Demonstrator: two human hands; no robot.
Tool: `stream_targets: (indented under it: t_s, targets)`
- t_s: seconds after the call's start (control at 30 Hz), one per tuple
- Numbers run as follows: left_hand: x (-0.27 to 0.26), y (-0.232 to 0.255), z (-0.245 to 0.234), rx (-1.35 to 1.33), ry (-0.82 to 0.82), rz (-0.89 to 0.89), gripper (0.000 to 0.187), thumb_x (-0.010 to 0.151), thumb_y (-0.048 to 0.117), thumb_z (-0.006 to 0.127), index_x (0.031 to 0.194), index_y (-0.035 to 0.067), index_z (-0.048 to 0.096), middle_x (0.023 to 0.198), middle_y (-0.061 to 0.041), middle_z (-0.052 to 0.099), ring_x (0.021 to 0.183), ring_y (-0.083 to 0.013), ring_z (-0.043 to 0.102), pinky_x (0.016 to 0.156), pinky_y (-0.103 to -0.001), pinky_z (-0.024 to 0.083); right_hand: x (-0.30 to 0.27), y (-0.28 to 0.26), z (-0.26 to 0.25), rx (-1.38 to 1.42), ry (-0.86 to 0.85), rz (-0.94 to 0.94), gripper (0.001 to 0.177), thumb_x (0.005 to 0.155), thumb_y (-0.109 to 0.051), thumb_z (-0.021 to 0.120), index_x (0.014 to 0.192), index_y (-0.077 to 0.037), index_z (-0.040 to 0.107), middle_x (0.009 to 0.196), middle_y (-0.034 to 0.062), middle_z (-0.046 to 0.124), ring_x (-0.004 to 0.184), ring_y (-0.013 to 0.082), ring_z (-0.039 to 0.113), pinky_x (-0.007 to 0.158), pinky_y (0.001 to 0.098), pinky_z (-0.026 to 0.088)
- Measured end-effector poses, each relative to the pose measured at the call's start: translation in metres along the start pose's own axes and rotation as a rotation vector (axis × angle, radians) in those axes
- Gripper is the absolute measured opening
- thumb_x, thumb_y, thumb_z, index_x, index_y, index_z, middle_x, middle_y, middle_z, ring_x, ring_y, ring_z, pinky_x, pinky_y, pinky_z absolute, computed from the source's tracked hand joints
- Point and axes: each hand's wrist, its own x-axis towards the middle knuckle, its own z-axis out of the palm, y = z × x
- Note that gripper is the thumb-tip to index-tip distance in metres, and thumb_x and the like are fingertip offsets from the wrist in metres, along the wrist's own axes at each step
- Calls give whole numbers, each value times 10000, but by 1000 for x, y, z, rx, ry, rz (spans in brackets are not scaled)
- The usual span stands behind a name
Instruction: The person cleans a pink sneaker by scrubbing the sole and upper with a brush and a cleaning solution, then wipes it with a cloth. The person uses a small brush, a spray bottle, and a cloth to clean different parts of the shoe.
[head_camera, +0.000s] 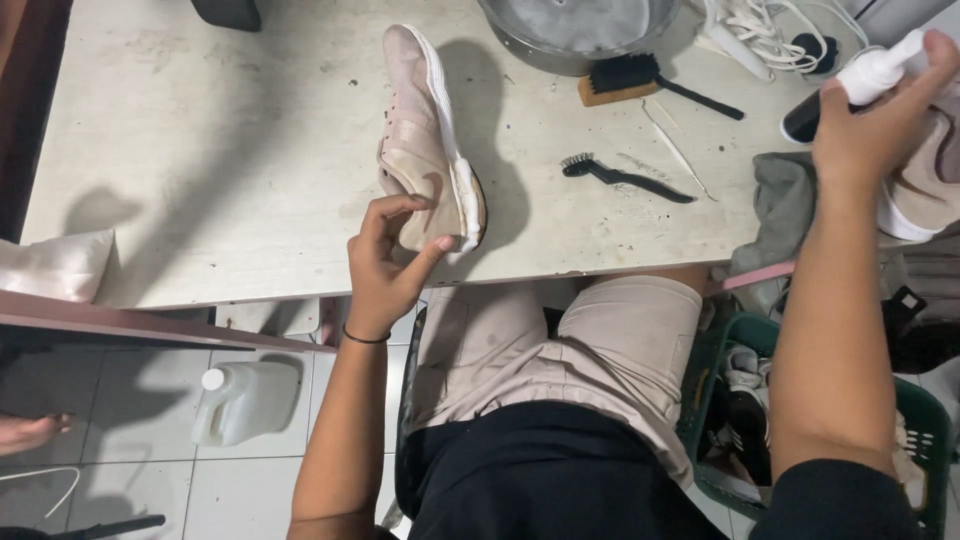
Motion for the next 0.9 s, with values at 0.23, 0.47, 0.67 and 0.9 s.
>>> stream_targets:
  t_s: [0.23, 0.47, 0.67, 0.9]
  targets:
    - [0, -1, 1, 76, 5, -212, 421, 896, 211, 822, 1021, 117, 431, 895, 39, 359, 685, -52, 331, 568, -206, 248, 2, -80, 0, -327, -62, -29, 944, 899, 153, 1052, 1480, -37, 332, 1380, 288, 560, 1266, 454, 579, 1051, 533, 446]
    - [3, -21, 0, -96, -1, -270, 418, 871, 111, 843, 1125, 28, 521, 903, -212, 774, 821, -163, 695, 807, -367, 567, -48, -152, 51, -192, -647, -238, 340, 914, -160, 847, 1233, -167, 727, 947, 26, 739, 963, 245, 688, 1047, 460, 324]
    - [19, 6, -7, -25, -60, -240, 612, 985, 151, 691, 1449, -135, 414, 1233, -375, 652, 1159, -486, 656, 967, -589, 524, -67, -135, 80, -200, -504, -393, 238, 1159, -343, 573, 1187, -160, 722, 906, -26, 614, 827, 175, 645, 939, 366, 407]
    - [14, -44, -33, -44, -34, -60, 143, 906, 141, 722, 870, 9, 680, 550, -103, 602, 531, -125, 540, 536, -285, 479, -21, -213, 76, 191, -548, -445, 241, 1166, -210, 533, 1150, -77, 734, 893, 4, 608, 771, 210, 608, 842, 366, 358]
